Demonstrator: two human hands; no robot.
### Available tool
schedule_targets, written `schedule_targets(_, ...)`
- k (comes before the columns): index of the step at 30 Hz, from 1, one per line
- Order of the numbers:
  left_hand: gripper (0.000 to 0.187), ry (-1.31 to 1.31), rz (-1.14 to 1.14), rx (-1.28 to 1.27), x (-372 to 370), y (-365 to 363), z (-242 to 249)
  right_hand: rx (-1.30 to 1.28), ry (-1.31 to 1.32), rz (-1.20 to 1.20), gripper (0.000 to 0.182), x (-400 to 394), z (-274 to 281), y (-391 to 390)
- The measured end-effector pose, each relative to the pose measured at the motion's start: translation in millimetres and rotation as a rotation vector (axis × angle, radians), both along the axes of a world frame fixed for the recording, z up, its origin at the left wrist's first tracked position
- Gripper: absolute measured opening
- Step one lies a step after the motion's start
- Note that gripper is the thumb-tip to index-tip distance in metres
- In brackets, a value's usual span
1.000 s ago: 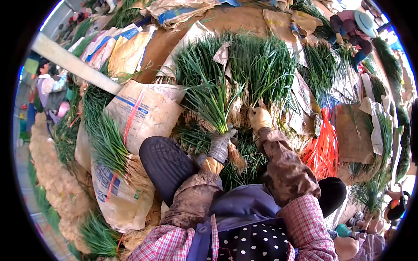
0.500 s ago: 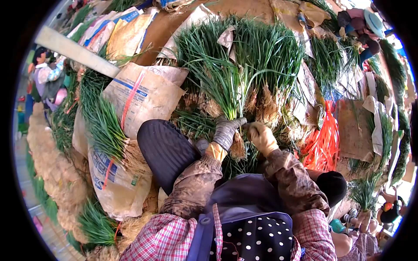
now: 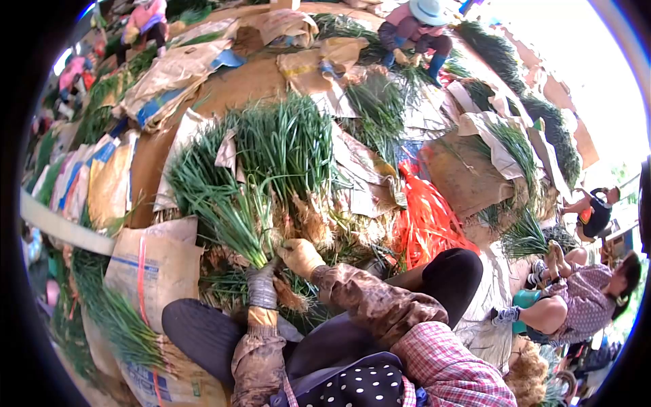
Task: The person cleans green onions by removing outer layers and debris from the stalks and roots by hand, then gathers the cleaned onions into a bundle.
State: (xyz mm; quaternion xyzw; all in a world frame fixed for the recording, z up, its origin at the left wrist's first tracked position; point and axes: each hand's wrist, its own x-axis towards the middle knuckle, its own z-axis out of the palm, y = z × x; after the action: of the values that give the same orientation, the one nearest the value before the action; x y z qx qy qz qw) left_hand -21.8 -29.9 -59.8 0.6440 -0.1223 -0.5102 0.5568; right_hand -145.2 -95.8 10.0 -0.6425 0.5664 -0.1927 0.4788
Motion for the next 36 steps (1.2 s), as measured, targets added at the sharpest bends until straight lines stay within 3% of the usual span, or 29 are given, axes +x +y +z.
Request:
schedule_targets(3, 0.035, -0.053, 0.025, 0.155, 3, -3, -18, 0.132, -0.065, -0.014, 0.026, -3, -22, 6)
schedule_targets(4, 0.036, -0.071, 0.031, 0.172, 4, -4, -25, 0.023, 0.033, 0.079, 0.025, -3, -32, 4)
schedule_targets(5, 0.036, -0.163, 0.087, 0.064, 2, -4, -42, -0.14, 0.115, 0.078, 0.024, -5, -32, 1)
schedule_targets(7, 0.036, -0.175, -0.003, -0.078, 2, -7, -38, -0.092, 0.265, -0.116, 0.026, -12, -49, -17)
schedule_targets(8, 0.036, -0.184, -0.042, -0.147, 3, -10, -33, 0.077, 0.173, -0.125, 0.027, -22, -30, -24)
schedule_targets(9, 0.035, -0.196, -0.07, -0.206, 5, -9, -26, -0.014, 0.187, 0.044, 0.033, -31, -22, -23)
schedule_targets(10, 0.035, -0.209, -0.087, -0.246, 9, 1, -21, 0.056, -0.07, 0.039, 0.036, -31, -17, -14)
schedule_targets(11, 0.032, -0.134, -0.07, -0.266, 7, 4, -2, 0.152, -0.328, 0.037, 0.04, -25, 0, 3)
schedule_targets(13, 0.026, 0.231, 0.073, -0.36, -5, 4, 45, 0.263, -0.324, 0.255, 0.04, -22, 17, 21)
schedule_targets(15, 0.021, 0.507, 0.145, -0.432, -1, 1, 58, 0.175, 0.052, 0.451, 0.038, -20, 35, 21)
schedule_targets(16, 0.019, 0.434, 0.175, -0.332, 7, 0, 65, 0.185, -0.052, 0.459, 0.035, -26, 13, 23)
schedule_targets(17, 0.02, 0.377, 0.193, -0.437, 16, 0, 81, 0.189, -0.149, 0.454, 0.032, -36, -19, 19)
schedule_targets(18, 0.02, 0.406, 0.249, -0.489, 27, 0, 89, 0.192, -0.008, 0.613, 0.031, -58, -58, 6)
schedule_targets(21, 0.024, 0.394, 0.349, -0.628, 49, 1, 103, 0.451, 0.693, 0.936, 0.031, -60, -51, 3)
schedule_targets(22, 0.029, 0.353, 0.352, -0.622, 51, 2, 101, 0.22, 0.626, 1.007, 0.034, -68, -54, 10)
schedule_targets(23, 0.031, 0.346, 0.328, -0.666, 51, 0, 89, 0.163, 0.57, 0.856, 0.036, -64, -60, 9)
schedule_targets(27, 0.027, 0.392, 0.328, -0.252, 29, -6, 57, -0.011, 0.392, 0.226, 0.045, -24, -61, -35)
schedule_targets(29, 0.023, 0.53, 0.212, -0.176, 21, 0, 48, 0.0, 0.526, 0.069, 0.043, 4, -45, -67)
schedule_targets(34, 0.02, 0.29, 0.153, 0.075, 9, -12, 31, -0.147, 0.635, 0.079, 0.035, 16, -74, -104)
schedule_targets(36, 0.02, 0.272, 0.134, 0.073, 9, -15, 40, -0.162, 0.535, 0.048, 0.032, 14, -39, -79)
